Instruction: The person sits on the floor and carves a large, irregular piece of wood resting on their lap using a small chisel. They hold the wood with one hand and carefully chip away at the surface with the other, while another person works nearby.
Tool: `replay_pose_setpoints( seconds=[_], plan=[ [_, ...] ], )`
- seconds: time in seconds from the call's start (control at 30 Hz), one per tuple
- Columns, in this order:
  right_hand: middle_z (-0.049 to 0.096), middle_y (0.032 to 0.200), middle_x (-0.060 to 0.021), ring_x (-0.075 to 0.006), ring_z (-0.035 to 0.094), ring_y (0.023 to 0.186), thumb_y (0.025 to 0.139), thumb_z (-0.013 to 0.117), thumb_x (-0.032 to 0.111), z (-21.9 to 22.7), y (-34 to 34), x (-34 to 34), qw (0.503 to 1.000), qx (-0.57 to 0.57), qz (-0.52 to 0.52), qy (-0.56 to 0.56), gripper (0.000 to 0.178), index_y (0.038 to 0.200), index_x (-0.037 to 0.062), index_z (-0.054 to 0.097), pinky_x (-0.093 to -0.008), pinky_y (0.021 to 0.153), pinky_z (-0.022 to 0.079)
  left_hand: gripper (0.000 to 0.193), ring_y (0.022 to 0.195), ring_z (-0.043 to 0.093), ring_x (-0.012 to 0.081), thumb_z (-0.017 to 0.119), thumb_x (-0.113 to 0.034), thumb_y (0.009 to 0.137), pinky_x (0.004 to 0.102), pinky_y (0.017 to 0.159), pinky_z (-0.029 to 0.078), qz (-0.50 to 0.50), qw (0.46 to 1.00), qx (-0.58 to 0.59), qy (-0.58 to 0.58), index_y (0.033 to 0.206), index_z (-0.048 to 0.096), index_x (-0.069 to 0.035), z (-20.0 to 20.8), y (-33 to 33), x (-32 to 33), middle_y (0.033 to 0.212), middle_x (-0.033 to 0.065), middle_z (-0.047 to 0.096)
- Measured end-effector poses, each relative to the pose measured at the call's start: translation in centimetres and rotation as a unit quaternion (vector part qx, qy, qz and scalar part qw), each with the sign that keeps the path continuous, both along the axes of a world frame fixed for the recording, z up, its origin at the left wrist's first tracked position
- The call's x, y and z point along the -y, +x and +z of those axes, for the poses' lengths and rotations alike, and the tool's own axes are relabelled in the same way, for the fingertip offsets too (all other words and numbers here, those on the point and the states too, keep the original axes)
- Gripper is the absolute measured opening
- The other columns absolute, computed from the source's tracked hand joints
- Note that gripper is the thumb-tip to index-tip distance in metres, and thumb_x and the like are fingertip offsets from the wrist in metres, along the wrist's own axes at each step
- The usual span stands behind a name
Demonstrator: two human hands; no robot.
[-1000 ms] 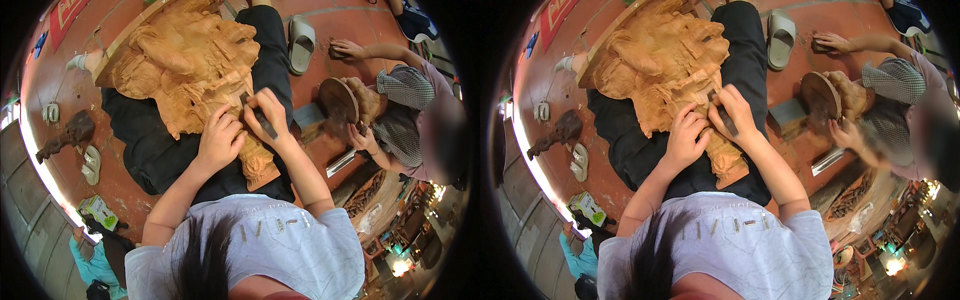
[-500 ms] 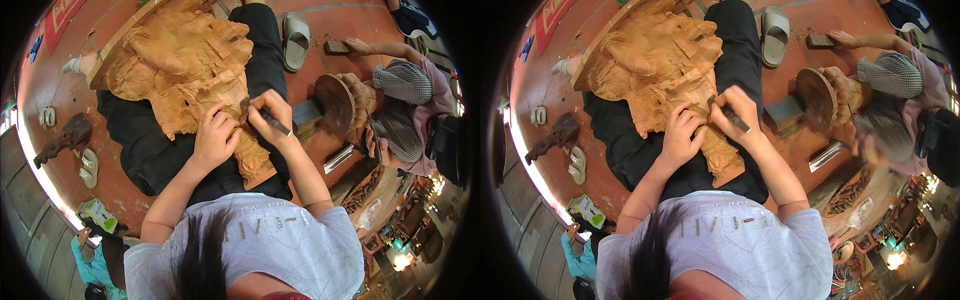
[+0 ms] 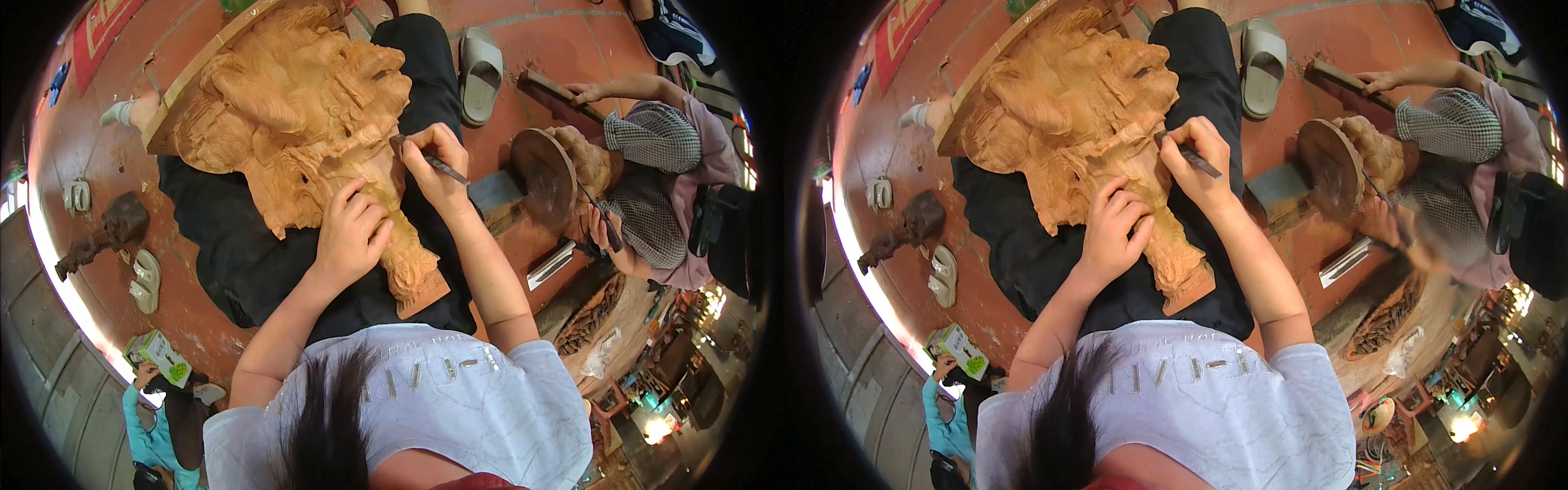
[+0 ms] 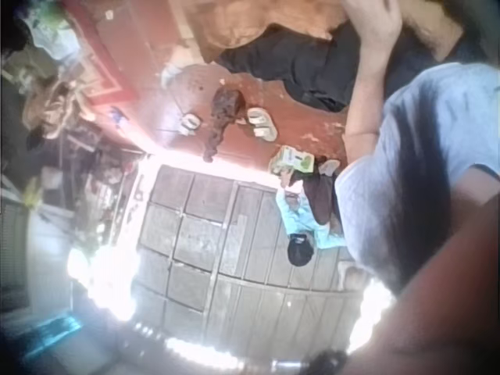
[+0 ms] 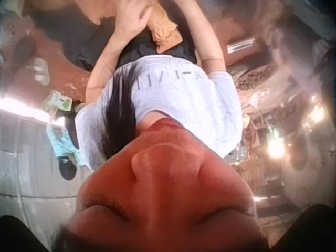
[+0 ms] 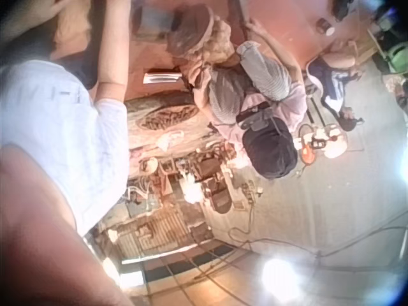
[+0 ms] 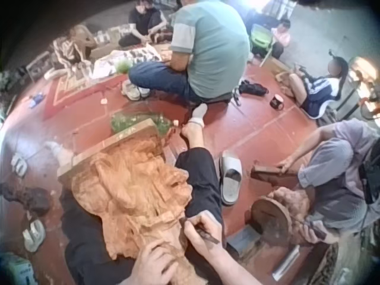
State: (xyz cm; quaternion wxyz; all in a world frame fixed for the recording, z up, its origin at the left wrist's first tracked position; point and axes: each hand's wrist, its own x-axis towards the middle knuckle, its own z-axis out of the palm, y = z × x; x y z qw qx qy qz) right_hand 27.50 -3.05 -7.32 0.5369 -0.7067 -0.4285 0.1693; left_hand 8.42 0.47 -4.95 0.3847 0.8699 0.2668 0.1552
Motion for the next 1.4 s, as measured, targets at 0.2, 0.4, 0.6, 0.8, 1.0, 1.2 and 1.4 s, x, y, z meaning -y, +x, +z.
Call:
replay_pose_setpoints(
  seconds=[0.2,0.4,0.6,0.8,1.0,1.2,1.4],
  plan=[
    [0.056,0.072,-0.0098,-0.0210,0.056,0.061,0.079,0.071,0.001,-0.2,-0.9,1.9,0.999,-0.049,0.003,-0.015,0.015,0.074,0.0001,0.056,-0.0315,0.057,0.045,0.013,0.122,0.049,0.0376,0.068,-0.013,0.083,0.0463,0.104,0.040,0.002,1.000,-0.012,0.006,0.092,0.069,-0.004,0.2,0.1,-0.2,0.101,0.0098,0.065],
    [0.056,0.071,-0.0083,-0.0165,0.054,0.062,0.082,0.070,0.003,-1.7,0.2,0.1,0.995,-0.087,-0.052,0.002,0.016,0.073,-0.0007,0.057,-0.0291,0.057,0.043,0.012,0.122,0.049,0.0374,0.067,-0.014,0.084,0.0461,0.103,0.040,-0.001,1.000,0.005,-0.005,0.092,0.069,-0.004,0.1,0.2,-0.1,0.100,0.0098,0.065],
    [0.056,0.070,-0.0076,-0.0146,0.054,0.062,0.081,0.070,0.002,-1.0,0.2,1.9,0.994,-0.105,0.012,-0.020,0.017,0.073,-0.0007,0.056,-0.0278,0.056,0.042,0.011,0.122,0.049,0.0373,0.068,-0.013,0.084,0.0460,0.103,0.040,-0.001,1.000,-0.013,0.010,0.091,0.070,-0.005,0.3,0.2,-0.4,0.099,0.0092,0.065],
    [0.058,0.071,-0.0095,-0.0182,0.056,0.064,0.080,0.070,0.000,-0.9,0.2,0.6,0.998,-0.051,-0.019,-0.007,0.015,0.073,-0.0006,0.057,-0.0303,0.059,0.045,0.011,0.121,0.049,0.0368,0.068,-0.013,0.084,0.0451,0.102,0.040,0.005,1.000,0.001,0.004,0.091,0.069,-0.005,0.1,0.2,-0.1,0.099,0.0091,0.064],
    [0.057,0.073,-0.0088,-0.0177,0.056,0.061,0.081,0.070,0.002,0.9,0.6,0.9,0.996,-0.062,0.035,-0.047,0.014,0.074,-0.0004,0.057,-0.0304,0.057,0.044,0.011,0.121,0.049,0.0368,0.068,-0.013,0.083,0.0453,0.102,0.039,-0.002,1.000,-0.007,0.017,0.091,0.069,-0.005,0.4,0.3,-0.5,0.099,0.0093,0.064],
    [0.053,0.070,-0.0103,-0.0240,0.055,0.061,0.077,0.070,0.000,0.6,-1.2,1.4,1.000,0.026,0.002,-0.012,0.017,0.074,0.0011,0.054,-0.0327,0.056,0.044,0.010,0.119,0.049,0.0366,0.068,-0.014,0.084,0.0454,0.102,0.039,-0.001,1.000,0.007,0.016,0.089,0.068,-0.005,-0.2,0.2,-0.2,0.098,0.0098,0.064],
    [0.053,0.072,-0.0107,-0.0257,0.055,0.062,0.077,0.070,-0.002,0.9,-0.1,0.6,0.999,0.037,0.030,-0.021,0.017,0.075,0.0017,0.054,-0.0350,0.057,0.045,0.011,0.121,0.048,0.0365,0.068,-0.014,0.084,0.0457,0.102,0.039,-0.005,1.000,-0.008,0.019,0.089,0.068,-0.004,0.3,0.3,-0.6,0.100,0.0095,0.064]
  ],
)
